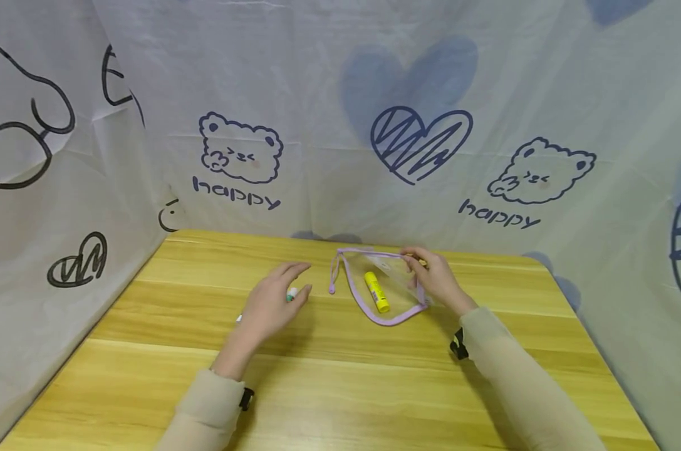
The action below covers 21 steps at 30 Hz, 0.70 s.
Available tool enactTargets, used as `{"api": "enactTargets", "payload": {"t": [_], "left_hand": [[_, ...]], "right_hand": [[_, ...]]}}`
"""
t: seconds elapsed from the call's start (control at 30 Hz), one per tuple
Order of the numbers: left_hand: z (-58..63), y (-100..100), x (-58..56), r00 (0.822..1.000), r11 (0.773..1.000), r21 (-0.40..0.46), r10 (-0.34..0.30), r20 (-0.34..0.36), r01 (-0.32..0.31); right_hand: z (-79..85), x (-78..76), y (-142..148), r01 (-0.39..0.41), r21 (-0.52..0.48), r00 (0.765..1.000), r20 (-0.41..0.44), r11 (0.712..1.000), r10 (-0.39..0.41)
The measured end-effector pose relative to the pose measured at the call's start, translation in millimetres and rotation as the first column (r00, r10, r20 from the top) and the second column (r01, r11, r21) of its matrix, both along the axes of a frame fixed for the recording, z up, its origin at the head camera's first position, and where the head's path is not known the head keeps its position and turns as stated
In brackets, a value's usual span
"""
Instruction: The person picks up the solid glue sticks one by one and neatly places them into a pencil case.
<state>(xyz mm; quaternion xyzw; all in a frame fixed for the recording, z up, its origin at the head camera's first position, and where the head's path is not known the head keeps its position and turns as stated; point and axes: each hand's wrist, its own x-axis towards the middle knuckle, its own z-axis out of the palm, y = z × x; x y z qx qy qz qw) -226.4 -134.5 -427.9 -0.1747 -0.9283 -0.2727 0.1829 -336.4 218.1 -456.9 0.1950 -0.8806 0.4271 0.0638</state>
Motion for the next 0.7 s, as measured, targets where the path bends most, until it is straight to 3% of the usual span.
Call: {"api": "enactTargets", "payload": {"t": [0.33, 0.7], "left_hand": [[-1.2, -54, 5.1, 0.993, 0.991, 0.102, 0.08, 0.085, -0.089], [-16.0, -97, -2.6, 0.97, 0.992, 0.09, 0.065, 0.236, -0.088]], "right_hand": [[-3.6, 1.0, 3, -0.006, -0.033, 1.0, 0.0, 0.999, 0.006], [-5.6, 0.3, 2, -0.008, -0.062, 1.0, -0.001, 0.998, 0.008]]}}
